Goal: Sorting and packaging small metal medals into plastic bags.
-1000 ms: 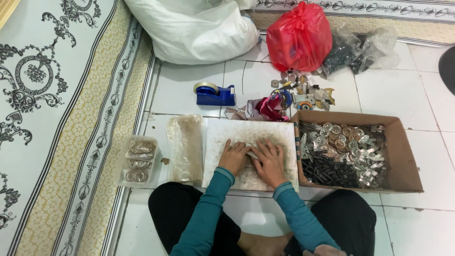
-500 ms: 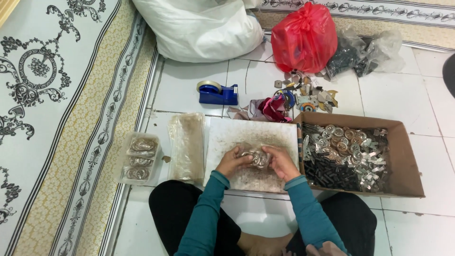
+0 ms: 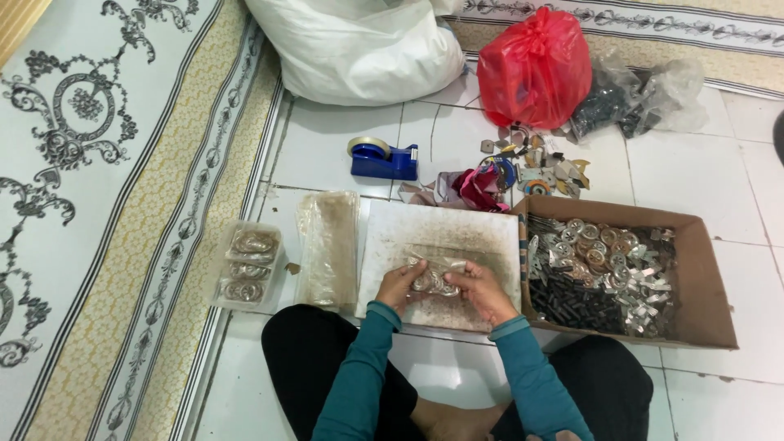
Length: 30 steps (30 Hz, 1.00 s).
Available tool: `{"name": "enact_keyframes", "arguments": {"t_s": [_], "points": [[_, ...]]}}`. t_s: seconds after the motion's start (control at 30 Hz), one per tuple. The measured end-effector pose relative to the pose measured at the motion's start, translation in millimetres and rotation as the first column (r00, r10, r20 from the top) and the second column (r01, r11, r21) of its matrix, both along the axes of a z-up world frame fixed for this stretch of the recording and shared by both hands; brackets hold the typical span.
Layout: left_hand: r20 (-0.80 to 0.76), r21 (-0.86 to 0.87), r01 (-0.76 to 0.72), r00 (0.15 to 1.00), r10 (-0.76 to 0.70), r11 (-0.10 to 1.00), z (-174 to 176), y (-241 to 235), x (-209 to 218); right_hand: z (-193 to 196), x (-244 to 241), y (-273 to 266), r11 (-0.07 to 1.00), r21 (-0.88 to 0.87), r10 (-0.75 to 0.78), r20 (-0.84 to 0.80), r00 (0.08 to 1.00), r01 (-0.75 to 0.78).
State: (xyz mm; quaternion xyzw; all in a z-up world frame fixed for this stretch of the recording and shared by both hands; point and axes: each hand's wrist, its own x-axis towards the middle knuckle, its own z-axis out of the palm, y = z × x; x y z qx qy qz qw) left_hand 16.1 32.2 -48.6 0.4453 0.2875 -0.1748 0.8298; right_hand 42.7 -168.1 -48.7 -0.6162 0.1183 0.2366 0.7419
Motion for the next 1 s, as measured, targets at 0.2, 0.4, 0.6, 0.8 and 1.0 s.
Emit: {"name": "enact_keyframes", "arguments": {"t_s": [0.2, 0.4, 0.6, 0.8, 1.0], "points": [[0.009, 0.043, -0.082, 0.997, 0.082, 0.996, 8, 20, -11, 11, 0, 23, 1.000, 0.012, -0.006, -0.046, 0.999, 0.006], [0.048, 0.148, -0.170, 0.985, 0.164, 0.974, -3, 83, -29, -16, 2, 74, 0.994, 0.065, 0.091, -0.090, 0.992, -0.085], [0.047, 0.283, -0.293, 0.955, 0.292, 0.913, -19, 183, -55, 50, -30, 186, 0.974, 0.048, 0.223, -0.010, 0.975, -0.222], [0.127, 0.528, -0.217, 0.976, 0.177, 0.821, -48, 301, -78, 70, -56, 295, 0.935, -0.039, 0.355, 0.146, 0.923, -0.354], [0.015, 0.800, -0.069, 0.995, 0.094, 0.596, -24, 364, -87, -29, -47, 375, 0.828, -0.336, 0.537, 0.248, 0.806, -0.448]]}}
